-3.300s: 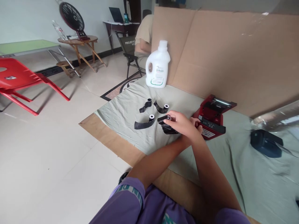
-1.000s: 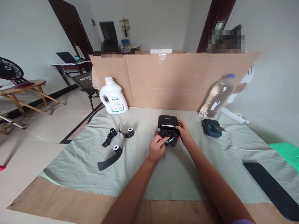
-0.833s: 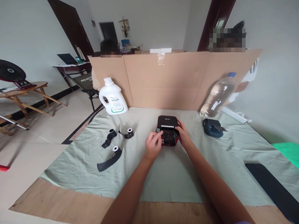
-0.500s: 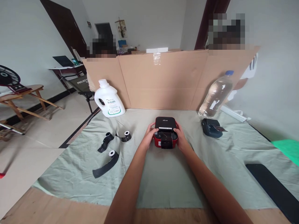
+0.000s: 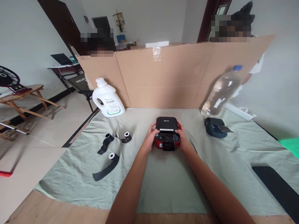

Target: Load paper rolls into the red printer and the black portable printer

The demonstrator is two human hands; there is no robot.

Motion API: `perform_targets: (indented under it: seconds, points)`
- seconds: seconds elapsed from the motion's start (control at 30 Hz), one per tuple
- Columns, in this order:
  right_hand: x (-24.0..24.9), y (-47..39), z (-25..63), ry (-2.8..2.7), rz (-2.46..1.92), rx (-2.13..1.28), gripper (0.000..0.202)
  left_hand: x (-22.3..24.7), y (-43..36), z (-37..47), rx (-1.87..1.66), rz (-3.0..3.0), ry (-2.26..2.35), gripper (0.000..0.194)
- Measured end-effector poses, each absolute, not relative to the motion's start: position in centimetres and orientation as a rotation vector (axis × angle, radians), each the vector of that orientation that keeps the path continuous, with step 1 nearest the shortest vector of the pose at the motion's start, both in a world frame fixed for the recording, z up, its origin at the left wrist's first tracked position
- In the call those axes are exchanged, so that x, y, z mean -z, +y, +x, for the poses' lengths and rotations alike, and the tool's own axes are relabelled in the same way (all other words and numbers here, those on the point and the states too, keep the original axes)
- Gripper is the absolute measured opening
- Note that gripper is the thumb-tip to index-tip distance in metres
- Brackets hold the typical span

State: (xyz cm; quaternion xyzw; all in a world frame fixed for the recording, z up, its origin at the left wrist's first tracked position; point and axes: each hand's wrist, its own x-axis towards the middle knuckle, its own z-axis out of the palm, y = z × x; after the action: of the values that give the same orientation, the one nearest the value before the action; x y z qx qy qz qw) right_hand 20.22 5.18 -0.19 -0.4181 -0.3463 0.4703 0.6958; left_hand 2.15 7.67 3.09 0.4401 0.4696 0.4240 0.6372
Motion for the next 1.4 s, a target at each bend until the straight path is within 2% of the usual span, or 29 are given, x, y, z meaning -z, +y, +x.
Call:
perform_targets:
  seconds: [0.23, 0.47, 0.9, 1.13, 1.4]
  points:
    - [-0.4, 5.0, 20.3, -0.786, -0.952, -1.055, 0.061, -3.0, 7.9, 1.9, -0.963, 0.981, 1.015, 0.057]
    - [0.5, 4.9, 19.7, -0.797, -0.855, -1.022, 0.050, -4.1, 7.3, 1.5, -0.882, 0.961, 0.995, 0.058]
    - [0.4, 5.3, 19.8, -0.769, -0.905, -1.036, 0.054, -4.7, 6.7, 2.3, -0.928, 1.003, 1.064, 0.058]
    - [-0.1, 5.5, 20.4, -0.707, -0.973, -1.047, 0.056, -4.6, 6.6, 2.6, -0.960, 0.968, 1.066, 0.048]
    - [-0.4, 5.5, 21.0, -0.718, -0.991, -1.085, 0.058, -4.7, 6.3, 2.7, -1.032, 0.956, 1.026, 0.050]
